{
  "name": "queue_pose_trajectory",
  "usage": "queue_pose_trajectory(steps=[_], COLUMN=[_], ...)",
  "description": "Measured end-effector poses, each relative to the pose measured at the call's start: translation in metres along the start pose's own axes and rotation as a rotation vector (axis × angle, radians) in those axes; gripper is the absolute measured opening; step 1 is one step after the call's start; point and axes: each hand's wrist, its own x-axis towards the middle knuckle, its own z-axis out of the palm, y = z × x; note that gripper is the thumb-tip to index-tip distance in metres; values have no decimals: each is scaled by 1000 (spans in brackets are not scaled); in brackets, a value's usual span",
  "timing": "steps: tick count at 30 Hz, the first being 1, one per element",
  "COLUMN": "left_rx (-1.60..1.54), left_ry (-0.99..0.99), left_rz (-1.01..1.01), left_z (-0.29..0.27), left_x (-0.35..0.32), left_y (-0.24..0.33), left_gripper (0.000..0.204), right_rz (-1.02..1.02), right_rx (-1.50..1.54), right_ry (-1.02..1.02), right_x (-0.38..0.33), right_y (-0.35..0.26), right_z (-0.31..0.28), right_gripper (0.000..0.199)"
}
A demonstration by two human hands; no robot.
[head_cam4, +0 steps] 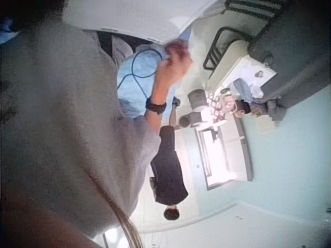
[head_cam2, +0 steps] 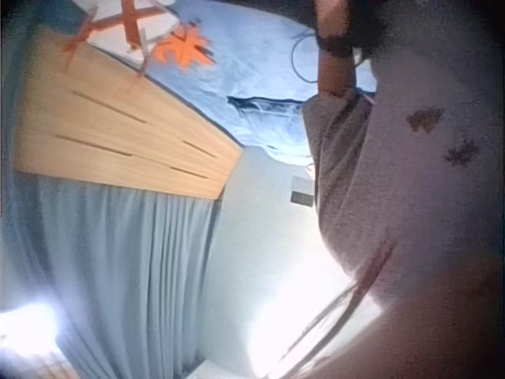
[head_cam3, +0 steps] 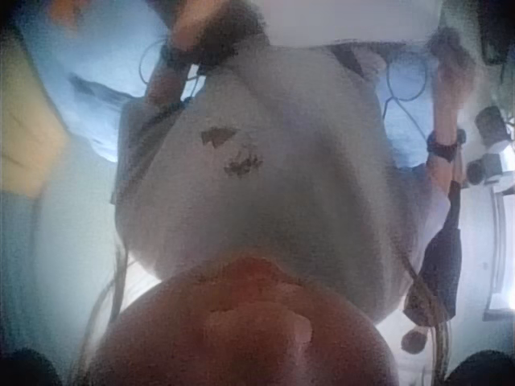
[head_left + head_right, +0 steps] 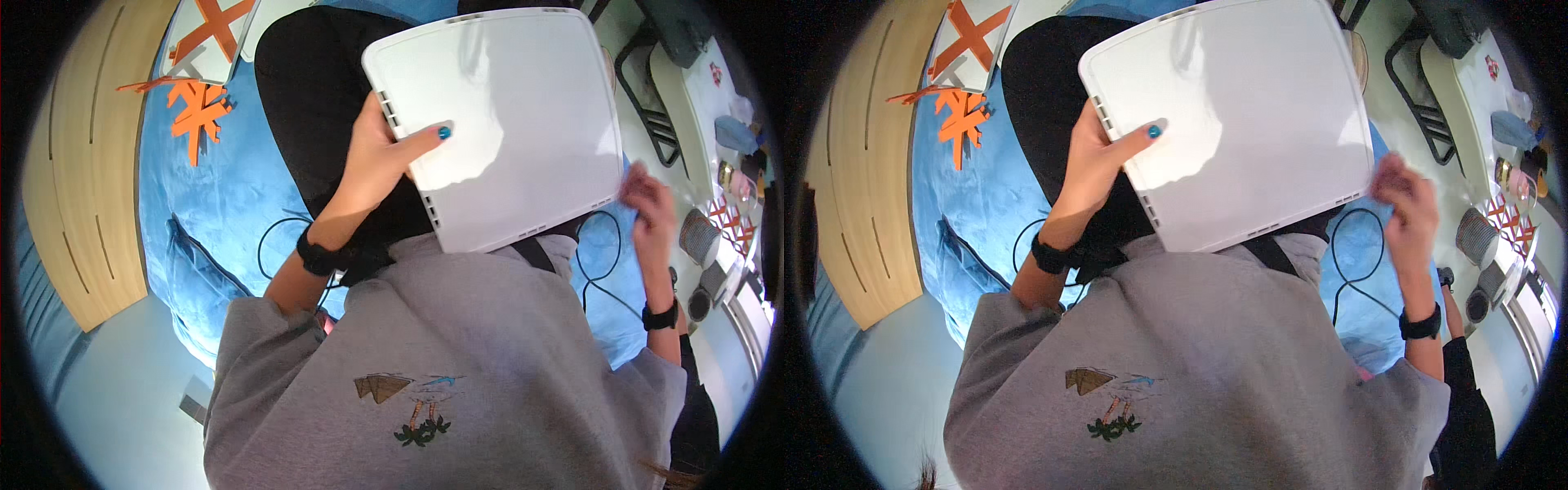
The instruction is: The person removes orange plastic clips from white square panels, wipes the panels with a cloth, and then reattaches the clips to assemble the panels. The person handles multiple panels and clips, cleaning each panel before reassembly.
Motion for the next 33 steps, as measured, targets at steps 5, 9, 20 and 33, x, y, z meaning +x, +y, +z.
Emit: queue_pose_trajectory(steps=[5, 9, 20, 33], left_rx=[-368, -475, -585, -641], left_ry=[-20, -134, -258, -212], left_rz=[-392, -564, -433, -484], left_z=[-10, -2, 3, 9], left_x=[-26, -30, -39, -46], left_y=[9, 4, 13, 18], left_gripper=[54, 65, 54, 66], right_rz=[76, -364, -84, -320], right_rx=[137, 135, 538, 576], right_ry=[142, -336, -276, -365], right_x=[25, 27, 67, 104], right_y=[-84, -129, -174, -164], right_z=[19, 61, 86, 61], right_gripper=[46, 21, 23, 49])
